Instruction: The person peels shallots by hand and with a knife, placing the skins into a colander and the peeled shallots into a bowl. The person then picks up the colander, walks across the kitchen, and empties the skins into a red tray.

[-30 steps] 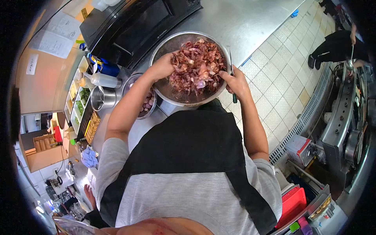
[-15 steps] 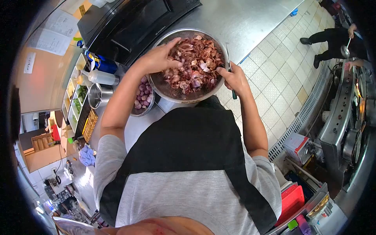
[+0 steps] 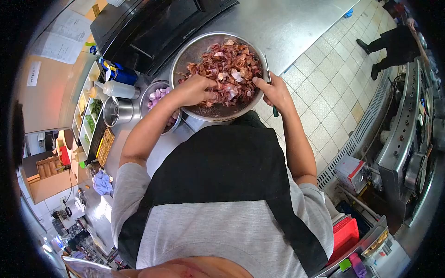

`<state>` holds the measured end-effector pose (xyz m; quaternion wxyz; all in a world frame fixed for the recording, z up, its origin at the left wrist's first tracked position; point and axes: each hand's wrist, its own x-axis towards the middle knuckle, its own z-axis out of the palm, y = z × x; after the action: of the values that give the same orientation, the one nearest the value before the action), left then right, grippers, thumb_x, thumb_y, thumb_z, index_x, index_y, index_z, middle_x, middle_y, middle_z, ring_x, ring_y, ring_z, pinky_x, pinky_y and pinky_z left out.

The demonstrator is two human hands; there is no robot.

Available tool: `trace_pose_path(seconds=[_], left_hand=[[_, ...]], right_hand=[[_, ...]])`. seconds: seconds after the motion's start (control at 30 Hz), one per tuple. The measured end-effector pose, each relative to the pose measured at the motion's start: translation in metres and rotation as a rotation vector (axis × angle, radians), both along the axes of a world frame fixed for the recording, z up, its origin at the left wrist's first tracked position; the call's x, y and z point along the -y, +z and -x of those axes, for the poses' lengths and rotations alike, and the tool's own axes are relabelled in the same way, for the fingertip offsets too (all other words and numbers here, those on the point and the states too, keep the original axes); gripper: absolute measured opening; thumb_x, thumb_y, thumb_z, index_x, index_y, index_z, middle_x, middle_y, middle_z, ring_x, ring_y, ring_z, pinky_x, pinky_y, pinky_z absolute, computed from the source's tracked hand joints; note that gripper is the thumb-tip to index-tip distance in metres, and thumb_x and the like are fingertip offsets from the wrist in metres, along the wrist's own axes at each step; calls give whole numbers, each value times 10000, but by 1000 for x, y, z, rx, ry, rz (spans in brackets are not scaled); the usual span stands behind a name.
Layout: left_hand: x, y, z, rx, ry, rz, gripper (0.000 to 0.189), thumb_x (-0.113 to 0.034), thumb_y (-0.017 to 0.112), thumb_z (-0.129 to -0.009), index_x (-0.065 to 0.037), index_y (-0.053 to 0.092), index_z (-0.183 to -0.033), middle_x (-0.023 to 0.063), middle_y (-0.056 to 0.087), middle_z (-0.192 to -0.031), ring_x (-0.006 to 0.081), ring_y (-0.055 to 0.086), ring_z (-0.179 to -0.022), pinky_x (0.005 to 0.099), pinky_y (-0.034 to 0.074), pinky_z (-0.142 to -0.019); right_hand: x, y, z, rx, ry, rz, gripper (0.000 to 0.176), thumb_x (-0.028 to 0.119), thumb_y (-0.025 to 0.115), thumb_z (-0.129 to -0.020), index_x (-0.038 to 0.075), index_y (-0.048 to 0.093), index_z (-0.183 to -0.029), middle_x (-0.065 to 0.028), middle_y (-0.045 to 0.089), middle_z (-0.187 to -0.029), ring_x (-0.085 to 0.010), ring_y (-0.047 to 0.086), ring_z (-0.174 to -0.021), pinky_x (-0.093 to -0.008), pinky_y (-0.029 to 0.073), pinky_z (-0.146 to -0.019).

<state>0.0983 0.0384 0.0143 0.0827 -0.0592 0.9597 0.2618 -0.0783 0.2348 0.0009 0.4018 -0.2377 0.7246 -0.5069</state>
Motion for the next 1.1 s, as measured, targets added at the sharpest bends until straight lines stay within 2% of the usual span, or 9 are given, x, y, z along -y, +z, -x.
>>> trace_pose_path(seconds=[0.07,0.17,0.3,0.5,0.57,0.7,0.77,0.97,1.1], left_hand=[[5,10,-2,20,59,-225,195,-158,586,-855,36,595,-868,151,638,-745,226,648,-703,334,511,-651],[13,19,-4,160,163,-516,210,-182,535,-910,22,584,-906,93,636,-748,137,634,-694,275,513,-629],[19,24,-8,208,193,-689,364,-320,425,-970,9,579,-943,87,643,-777,142,637,-697,261,515,-618],[18,25,-12,126,287,-829,426,-364,444,-956,21,620,-918,89,644,-709,144,633,-586,245,515,-534],[16,33,-11,139,328,-817,412,-378,463,-946,-2,631,-933,64,639,-701,128,621,-579,226,491,-516],[6,30,-11,61,516,-808,393,-393,508,-924,-29,656,-925,7,589,-616,95,562,-498,196,436,-454],[1,21,-10,32,552,-878,369,-369,505,-931,-27,635,-976,1,577,-645,77,544,-523,188,421,-454],[-32,30,-11,-184,479,-1325,304,-240,454,-959,3,550,-1115,105,629,-965,140,614,-835,254,499,-738],[-43,35,-13,-242,532,-1257,338,-181,449,-959,39,497,-1212,138,616,-1068,174,622,-906,260,501,-768]], right_hand=[[0,-1,0,-2,3,-13,397,313,640,-801,-36,558,-972,-2,447,-514,-84,388,-357,-248,287,-337],[2,-3,0,33,-17,8,328,275,644,-831,-26,538,-908,19,446,-528,-52,344,-342,-220,254,-310],[3,-4,2,32,-9,-1,405,295,649,-812,-51,533,-989,-1,452,-510,-77,367,-347,-243,268,-326],[2,0,2,-21,21,-37,368,298,631,-841,-27,559,-998,33,443,-540,-50,372,-378,-226,276,-331],[2,-2,4,-366,27,-26,495,354,653,-802,-20,553,-1111,-127,583,-675,-211,590,-617,-339,464,-552],[2,37,-14,-766,-101,-98,477,331,664,-800,3,557,-1130,-180,618,-838,-297,620,-801,-379,476,-709],[2,42,-23,-941,-87,248,418,279,670,-801,12,573,-1107,-174,620,-887,-314,622,-783,-373,482,-699],[19,58,-58,-548,156,263,276,194,678,-791,8,607,-982,-151,635,-853,-255,633,-780,-333,485,-696],[27,42,-56,-461,128,289,262,178,671,-795,-2,596,-969,-146,636,-815,-251,635,-771,-333,487,-713]])
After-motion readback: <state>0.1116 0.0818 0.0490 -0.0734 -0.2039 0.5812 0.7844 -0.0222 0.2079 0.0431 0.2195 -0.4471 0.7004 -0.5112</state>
